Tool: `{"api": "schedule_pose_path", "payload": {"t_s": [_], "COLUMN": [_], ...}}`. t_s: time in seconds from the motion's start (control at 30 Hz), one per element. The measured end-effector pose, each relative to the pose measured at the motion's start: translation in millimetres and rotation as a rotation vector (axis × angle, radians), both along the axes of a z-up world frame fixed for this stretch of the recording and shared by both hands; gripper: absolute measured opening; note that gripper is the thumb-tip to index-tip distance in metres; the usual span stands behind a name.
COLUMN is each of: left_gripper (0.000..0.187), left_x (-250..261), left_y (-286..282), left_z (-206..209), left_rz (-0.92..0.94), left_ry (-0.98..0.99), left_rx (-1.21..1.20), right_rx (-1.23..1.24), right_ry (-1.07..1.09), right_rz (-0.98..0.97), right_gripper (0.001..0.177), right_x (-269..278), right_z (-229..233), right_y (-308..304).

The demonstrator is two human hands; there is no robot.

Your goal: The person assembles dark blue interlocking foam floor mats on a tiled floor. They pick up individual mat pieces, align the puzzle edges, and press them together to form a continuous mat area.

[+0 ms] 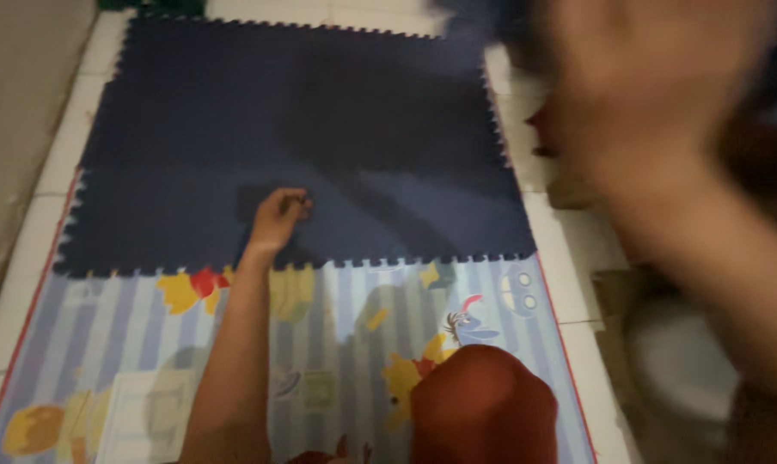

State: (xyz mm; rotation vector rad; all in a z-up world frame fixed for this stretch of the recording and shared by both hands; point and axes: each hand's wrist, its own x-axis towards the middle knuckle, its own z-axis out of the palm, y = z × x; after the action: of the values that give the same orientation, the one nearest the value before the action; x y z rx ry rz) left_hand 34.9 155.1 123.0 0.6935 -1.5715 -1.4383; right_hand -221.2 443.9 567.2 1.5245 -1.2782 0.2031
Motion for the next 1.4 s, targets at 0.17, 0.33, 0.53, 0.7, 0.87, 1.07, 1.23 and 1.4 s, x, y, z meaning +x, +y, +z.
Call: {"api": "schedule_pose_path", "payload": {"t_s": [0.17, 0.33, 0.53, 0.7, 0.87, 1.07, 1.23, 1.4], "left_gripper": [0.021, 0.023, 0.030, 0.034, 0.043, 0.055, 0.053, 0.050], "left_x": [-2, 26, 53, 74, 75, 64, 57, 88], "left_y": [-11, -16, -28, -13, 13, 72, 84, 25], "left_z": [-28, -94, -151, -170, -171, -124, -87, -72], "left_rz": [0.096, 0.154, -0.111, -0.100, -0.039, -0.143, -0.243, -0.206], "left_ry": [-0.065, -0.272, -0.386, -0.646, -0.819, -1.080, -1.202, -1.114], "left_rx": [0.043, -0.264, 0.155, 0.144, -0.010, 0.342, 0.312, 0.102], "right_rx": [-0.032, 0.035, 1.178, 0.567, 0.521, 0.448, 0.385, 0.362], "right_ry": [0.098, -0.076, -0.744, -1.092, -1.307, -1.453, -1.481, -2.293], "right_rz": [0.139, 0.093, -0.257, -0.276, -0.682, -0.786, -0.835, -0.439], "right_gripper": [0.046, 0.067, 0.130, 0.085, 0.091, 0.103, 0.114, 0.084], "right_x": [91, 99, 6, -208, -304, -302, -326, -321], "right_z": [-110, -239, -403, -426, -479, -523, -544, -538], "right_y": [-113, -203, -216, -205, -102, -78, -126, -110]}}
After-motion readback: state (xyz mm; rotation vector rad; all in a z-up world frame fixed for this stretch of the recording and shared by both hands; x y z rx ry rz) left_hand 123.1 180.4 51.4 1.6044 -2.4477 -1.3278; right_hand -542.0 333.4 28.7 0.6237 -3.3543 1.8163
